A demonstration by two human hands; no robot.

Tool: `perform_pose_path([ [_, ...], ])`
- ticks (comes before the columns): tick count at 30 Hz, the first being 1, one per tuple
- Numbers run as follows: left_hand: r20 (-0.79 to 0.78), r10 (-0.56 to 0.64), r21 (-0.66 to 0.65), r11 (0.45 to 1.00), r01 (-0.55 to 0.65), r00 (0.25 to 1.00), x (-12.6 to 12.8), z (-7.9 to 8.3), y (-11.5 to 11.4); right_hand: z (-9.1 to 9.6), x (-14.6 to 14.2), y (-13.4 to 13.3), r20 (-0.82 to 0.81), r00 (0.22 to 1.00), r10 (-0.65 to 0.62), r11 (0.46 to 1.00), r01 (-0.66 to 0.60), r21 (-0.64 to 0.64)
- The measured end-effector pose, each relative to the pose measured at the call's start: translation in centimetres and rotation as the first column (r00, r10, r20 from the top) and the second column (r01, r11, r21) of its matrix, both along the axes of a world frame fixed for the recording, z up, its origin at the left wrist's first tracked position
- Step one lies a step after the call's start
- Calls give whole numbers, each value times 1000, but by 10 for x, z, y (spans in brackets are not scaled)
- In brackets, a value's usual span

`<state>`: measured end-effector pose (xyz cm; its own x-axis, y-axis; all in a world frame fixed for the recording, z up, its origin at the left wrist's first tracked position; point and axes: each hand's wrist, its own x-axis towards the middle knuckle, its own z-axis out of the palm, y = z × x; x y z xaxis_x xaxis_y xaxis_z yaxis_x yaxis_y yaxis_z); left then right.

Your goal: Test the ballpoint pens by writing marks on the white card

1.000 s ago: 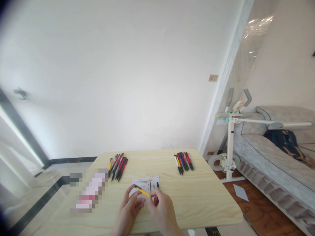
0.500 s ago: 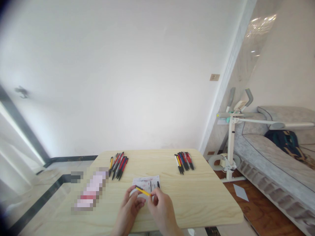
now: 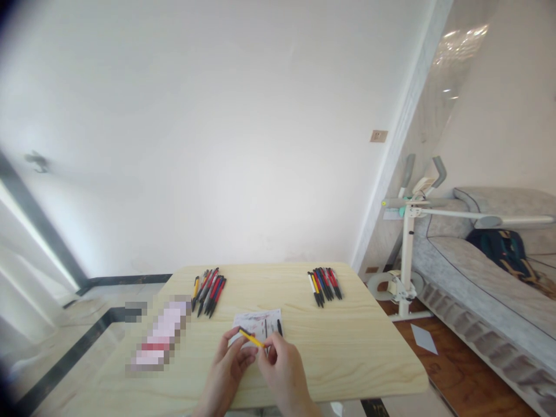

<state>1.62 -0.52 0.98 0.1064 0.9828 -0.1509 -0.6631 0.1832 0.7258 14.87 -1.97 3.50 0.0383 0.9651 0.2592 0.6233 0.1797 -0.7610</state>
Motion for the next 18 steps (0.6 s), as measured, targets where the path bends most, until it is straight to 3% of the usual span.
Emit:
perform_pose_path([
  [13,-3,140,-29,990,-140,990,1,1,1,3,-7,0,-41,998,41,999,-41,8],
  [18,-21,168,-20,985,-169,986,-4,-1,1,-3,-12,0,-128,989,72,997,-72,6],
])
